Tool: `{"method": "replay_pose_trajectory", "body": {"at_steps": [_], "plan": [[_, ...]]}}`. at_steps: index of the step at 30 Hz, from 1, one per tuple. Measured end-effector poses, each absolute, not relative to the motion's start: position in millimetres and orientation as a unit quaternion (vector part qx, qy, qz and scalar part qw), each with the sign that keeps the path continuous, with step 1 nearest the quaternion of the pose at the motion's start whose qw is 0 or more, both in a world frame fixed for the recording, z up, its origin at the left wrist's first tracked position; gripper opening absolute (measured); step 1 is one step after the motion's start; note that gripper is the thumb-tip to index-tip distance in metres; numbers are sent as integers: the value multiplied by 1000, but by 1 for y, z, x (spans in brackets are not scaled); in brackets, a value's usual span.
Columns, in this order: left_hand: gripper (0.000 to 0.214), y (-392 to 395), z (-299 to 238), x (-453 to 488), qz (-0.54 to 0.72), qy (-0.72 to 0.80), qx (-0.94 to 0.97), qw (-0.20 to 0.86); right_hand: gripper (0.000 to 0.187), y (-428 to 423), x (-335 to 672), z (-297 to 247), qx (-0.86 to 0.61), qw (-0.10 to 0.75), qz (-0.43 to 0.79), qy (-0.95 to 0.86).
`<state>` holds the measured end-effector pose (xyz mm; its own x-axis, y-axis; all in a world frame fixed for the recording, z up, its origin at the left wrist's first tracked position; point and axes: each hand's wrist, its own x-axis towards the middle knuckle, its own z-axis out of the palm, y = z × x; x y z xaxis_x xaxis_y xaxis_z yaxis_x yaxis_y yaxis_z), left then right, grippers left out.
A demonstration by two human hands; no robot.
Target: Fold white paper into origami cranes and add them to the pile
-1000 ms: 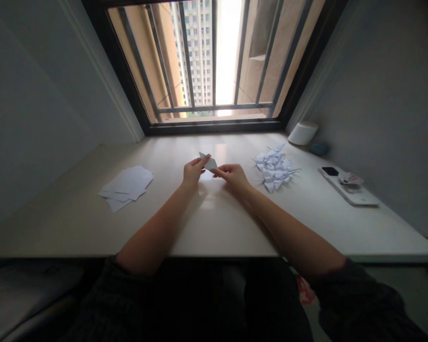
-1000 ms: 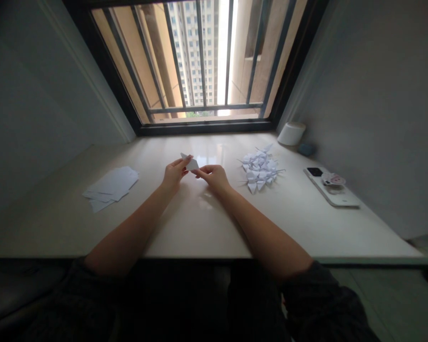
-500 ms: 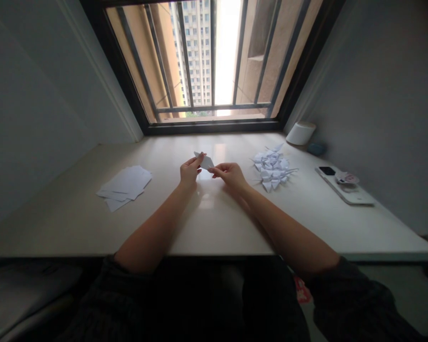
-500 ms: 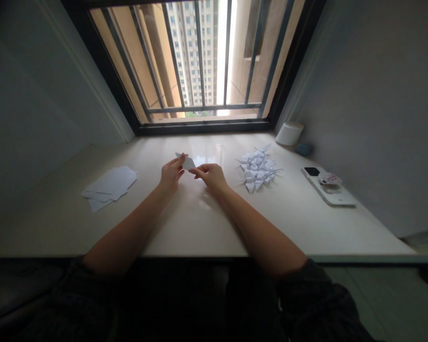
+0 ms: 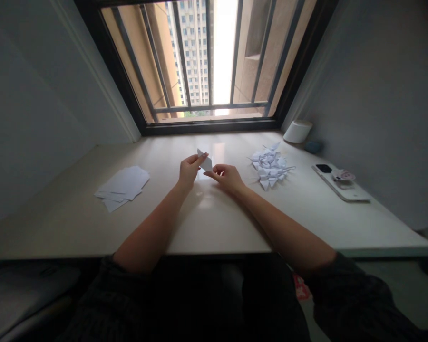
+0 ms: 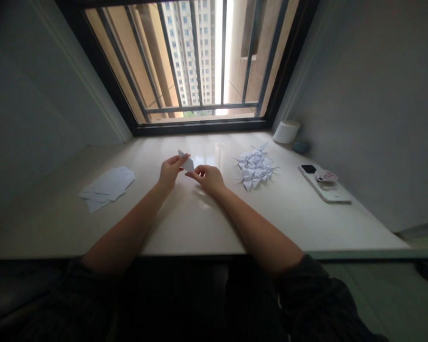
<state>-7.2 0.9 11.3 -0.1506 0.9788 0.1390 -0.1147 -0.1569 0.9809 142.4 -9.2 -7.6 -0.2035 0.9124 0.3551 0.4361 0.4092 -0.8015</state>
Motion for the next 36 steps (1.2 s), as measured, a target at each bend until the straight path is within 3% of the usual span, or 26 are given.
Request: {"method": "replay_pose_trajectory", "body": {"at_steps": [5, 14, 26, 31, 36], "plan": [[34, -1, 12, -5, 581, 449, 535, 418, 44, -3, 143, -10, -430, 488, 333, -683], [47, -4, 10, -6, 539, 466, 526, 464, 42, -2, 145, -6, -412, 544, 452, -574], [42, -1, 6, -7, 544, 486, 540, 420, 43, 0, 142, -6, -415, 545, 476, -551], [44, 2, 3, -10, 516, 489, 598, 371, 40, 8, 142, -11, -375, 618, 457, -518], [47, 4, 2, -12, 506, 513, 603, 343, 22, 8, 144, -11, -351, 586, 420, -598]]}}
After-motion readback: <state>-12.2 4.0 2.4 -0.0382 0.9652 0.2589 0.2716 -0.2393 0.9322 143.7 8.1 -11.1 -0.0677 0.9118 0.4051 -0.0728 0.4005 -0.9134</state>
